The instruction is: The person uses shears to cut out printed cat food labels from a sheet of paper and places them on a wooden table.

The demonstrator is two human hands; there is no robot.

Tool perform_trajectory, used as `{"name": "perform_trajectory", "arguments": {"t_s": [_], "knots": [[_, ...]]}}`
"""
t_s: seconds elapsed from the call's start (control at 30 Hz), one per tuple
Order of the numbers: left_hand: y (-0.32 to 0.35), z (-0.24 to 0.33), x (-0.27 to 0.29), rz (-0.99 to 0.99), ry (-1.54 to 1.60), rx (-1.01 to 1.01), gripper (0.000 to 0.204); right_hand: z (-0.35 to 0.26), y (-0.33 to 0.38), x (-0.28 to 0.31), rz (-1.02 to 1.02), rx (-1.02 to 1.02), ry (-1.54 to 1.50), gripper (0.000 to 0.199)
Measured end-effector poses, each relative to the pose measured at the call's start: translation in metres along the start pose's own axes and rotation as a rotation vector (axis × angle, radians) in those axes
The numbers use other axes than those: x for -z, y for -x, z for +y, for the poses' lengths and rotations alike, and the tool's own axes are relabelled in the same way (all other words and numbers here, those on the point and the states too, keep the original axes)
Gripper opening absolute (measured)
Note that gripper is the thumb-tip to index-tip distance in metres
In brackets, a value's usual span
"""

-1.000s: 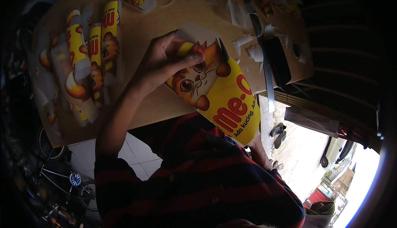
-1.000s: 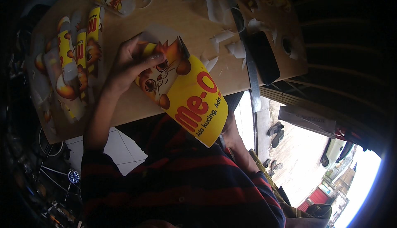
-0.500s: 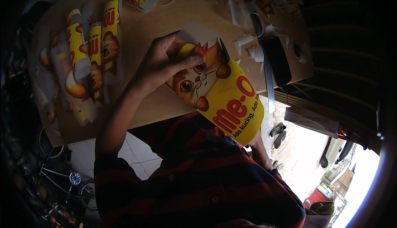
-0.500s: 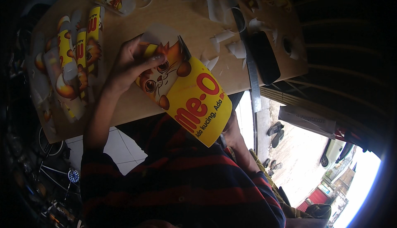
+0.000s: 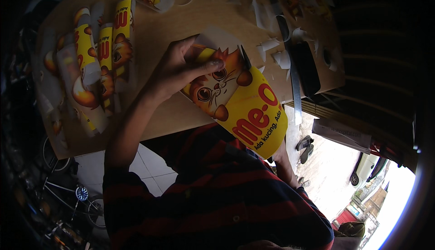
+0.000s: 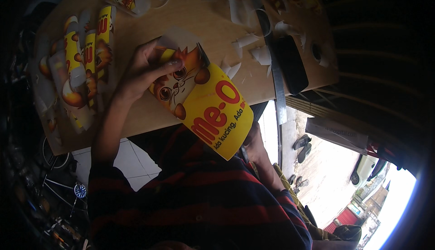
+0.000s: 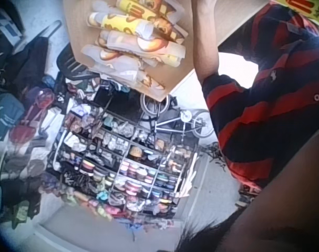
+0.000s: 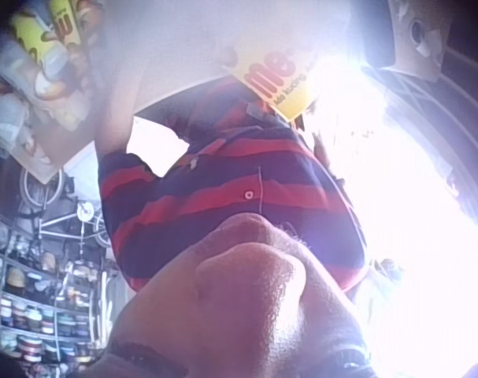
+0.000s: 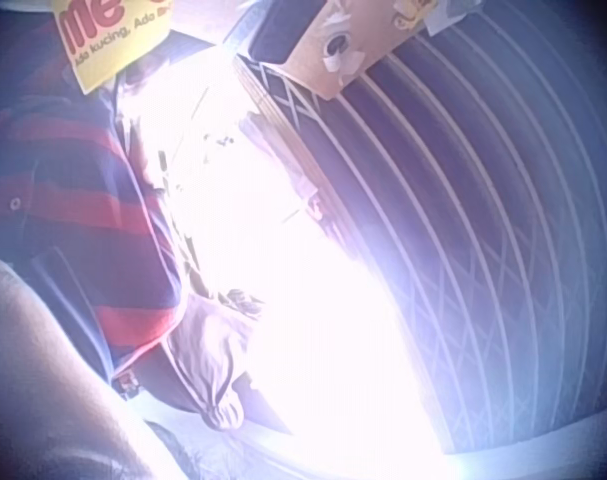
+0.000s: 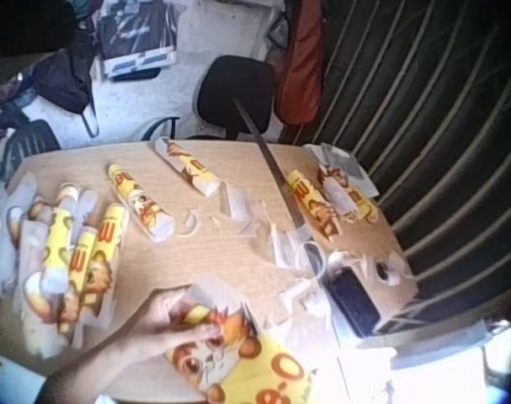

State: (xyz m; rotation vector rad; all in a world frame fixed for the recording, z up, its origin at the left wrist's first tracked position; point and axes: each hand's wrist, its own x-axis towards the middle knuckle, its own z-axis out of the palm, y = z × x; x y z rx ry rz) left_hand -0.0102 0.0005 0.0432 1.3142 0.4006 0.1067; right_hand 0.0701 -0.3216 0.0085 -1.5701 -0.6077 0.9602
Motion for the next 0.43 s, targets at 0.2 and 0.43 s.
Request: {"name": "perform_trajectory", "arguments": {"t_s": [0.2, 0.43], "knots": [[0.000, -0.001, 0.000, 0.005, -0.005, 0.018, 0.038, -0.013, -0.009, -0.012, 0.035, 0.003, -0.121, 0.045], [0.000, -0.001, 0.001, -0.013, -0.005, 0.018, 0.040, -0.006, -0.002, -0.005, -0.002, -0.100, -0.177, 0.069]]}}
